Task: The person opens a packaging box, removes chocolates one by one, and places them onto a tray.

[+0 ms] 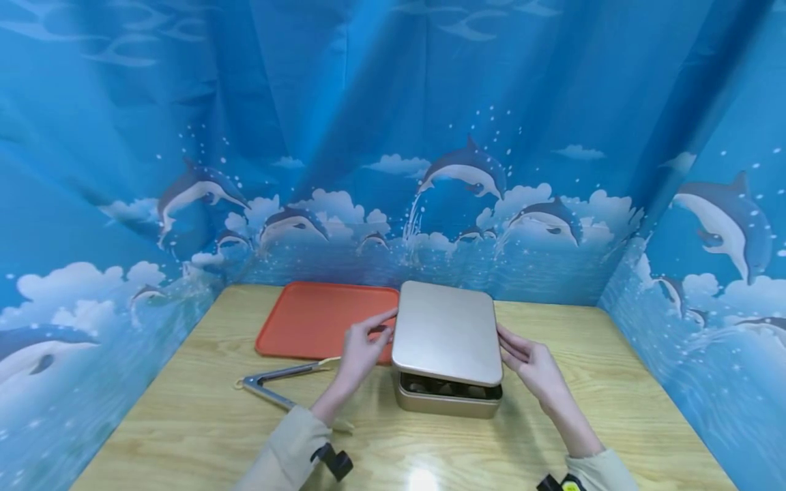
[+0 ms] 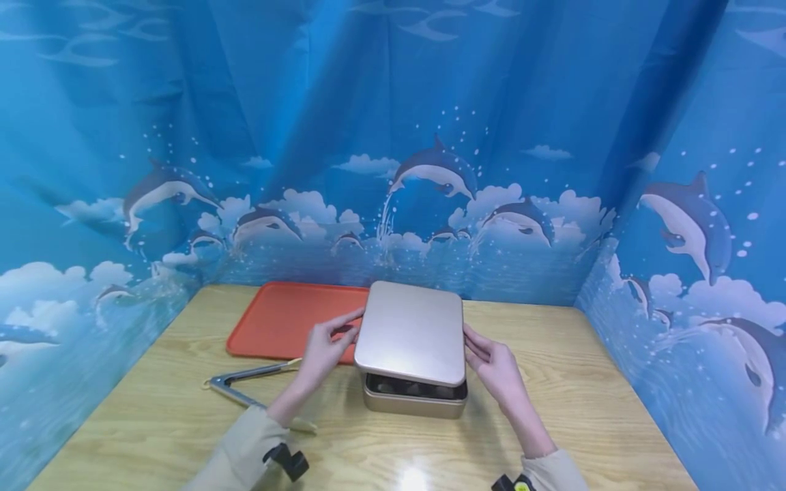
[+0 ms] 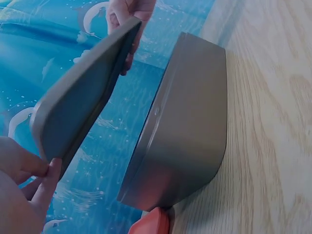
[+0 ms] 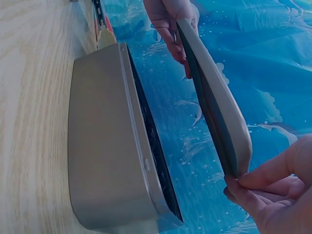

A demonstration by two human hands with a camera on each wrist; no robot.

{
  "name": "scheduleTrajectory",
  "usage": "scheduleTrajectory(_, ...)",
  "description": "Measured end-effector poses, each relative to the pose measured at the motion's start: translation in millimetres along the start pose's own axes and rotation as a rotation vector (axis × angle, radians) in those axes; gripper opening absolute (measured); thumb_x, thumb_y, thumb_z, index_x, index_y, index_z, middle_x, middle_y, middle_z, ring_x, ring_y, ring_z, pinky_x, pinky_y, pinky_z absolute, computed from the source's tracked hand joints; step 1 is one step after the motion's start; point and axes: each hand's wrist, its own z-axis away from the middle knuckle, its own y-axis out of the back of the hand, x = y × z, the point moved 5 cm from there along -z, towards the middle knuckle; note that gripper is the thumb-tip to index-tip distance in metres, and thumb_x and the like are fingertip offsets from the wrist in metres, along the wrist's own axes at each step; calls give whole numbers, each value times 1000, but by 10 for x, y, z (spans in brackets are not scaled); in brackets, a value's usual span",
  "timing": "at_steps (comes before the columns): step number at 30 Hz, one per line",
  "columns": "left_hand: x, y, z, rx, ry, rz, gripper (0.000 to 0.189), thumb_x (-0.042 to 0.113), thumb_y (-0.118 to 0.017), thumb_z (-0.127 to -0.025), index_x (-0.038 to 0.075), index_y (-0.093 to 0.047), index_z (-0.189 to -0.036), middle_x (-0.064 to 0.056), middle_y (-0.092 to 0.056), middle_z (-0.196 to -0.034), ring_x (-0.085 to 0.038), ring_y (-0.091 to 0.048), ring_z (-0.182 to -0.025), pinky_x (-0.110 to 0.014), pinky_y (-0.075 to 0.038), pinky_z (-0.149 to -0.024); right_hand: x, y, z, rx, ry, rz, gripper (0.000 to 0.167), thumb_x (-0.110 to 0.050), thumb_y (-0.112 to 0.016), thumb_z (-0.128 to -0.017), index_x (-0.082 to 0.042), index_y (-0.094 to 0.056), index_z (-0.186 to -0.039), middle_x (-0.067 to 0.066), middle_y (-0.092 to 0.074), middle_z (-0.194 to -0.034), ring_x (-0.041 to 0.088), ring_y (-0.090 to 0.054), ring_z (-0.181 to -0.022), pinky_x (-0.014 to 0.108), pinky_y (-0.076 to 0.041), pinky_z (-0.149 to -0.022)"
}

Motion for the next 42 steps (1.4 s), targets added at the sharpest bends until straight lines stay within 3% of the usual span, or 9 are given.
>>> scheduleTrajectory(6,64,55,2,72,-107,-114,40,-8,-75,-85,8,-75,-121,-15,-77,-100,-26,-76,-83,-23,-53,-49,-32,-3,8,-10,26,-50,57,5,-55,-99,4,-35,-153,23,-42,-151,34,-42,-139,25,-48,-99)
scheduleTrajectory(14,125,86,-1,83,-214,-105,42,-10,-77,-83,4,-73,-122,-16,-75,-108,-30,-75,-94,-27,-59,-75,-77,-16,12,36,74,2,61,12,-60,-94,5,-39,-150,26,-46,-147,40,-53,-129,25,-53,-93)
scheduleTrajectory(19,189,102,14,115,-299,-210,42,-10,-78,-81,4,-74,-120,-15,-75,-109,-27,-76,-93,-30,-60,-77,-99,-15,-12,214,230,131,51,14,-67,-89,7,-55,-138,25,-61,-130,39,-65,-112,16,-53,-82)
scheduleTrajectory(24,283,121,17,184,-444,-324,37,-7,-79,-81,6,-77,-115,-12,-76,-106,-23,-76,-92,-28,-59,-78,-168,4,-2,464,404,242,38,15,-72,-84,6,-70,-120,24,-70,-111,37,-71,-95,6,-48,-74)
scheduleTrajectory(28,354,142,12,238,-541,-371,33,-3,-80,-81,9,-79,-112,-10,-77,-105,-21,-76,-92,-31,-59,-80,-265,68,29,638,517,287,31,13,-77,-80,-1,-78,-108,20,-74,-97,3,-71,-85,3,-47,-68)
scheduleTrajectory(31,382,157,0,239,-554,-370,32,-1,-79,-83,11,-79,-112,-7,-77,-107,-19,-76,-93,-27,-58,-81,-328,114,50,696,575,298,31,11,-79,-80,-8,-81,-105,16,-76,-95,-18,-58,-81,3,-44,-57)
scheduleTrajectory(35,395,183,-19,239,-556,-329,30,-1,-77,-84,10,-79,-112,-6,-77,-106,-18,-76,-91,-23,-57,-80,-403,131,79,728,672,327,41,19,-75,-78,-12,-82,-105,13,-77,-98,-14,-57,-63,9,-31,-41)
scheduleTrajectory(38,400,214,-39,259,-552,-307,26,3,-78,-84,10,-80,-109,-6,-78,-101,-19,-76,-88,-25,-59,-76,-453,123,81,728,751,350,38,18,-77,-77,-11,-82,-102,12,-77,-99,-11,-62,-70,5,-36,-47)
scheduleTrajectory(42,396,254,-82,278,-512,-299,22,11,-80,-83,8,-81,-105,-6,-78,-97,-20,-76,-87,-31,-60,-73,-483,122,44,728,799,338,22,7,-84,-74,-7,-83,-91,12,-78,-92,-13,-63,-89,2,-46,-70)
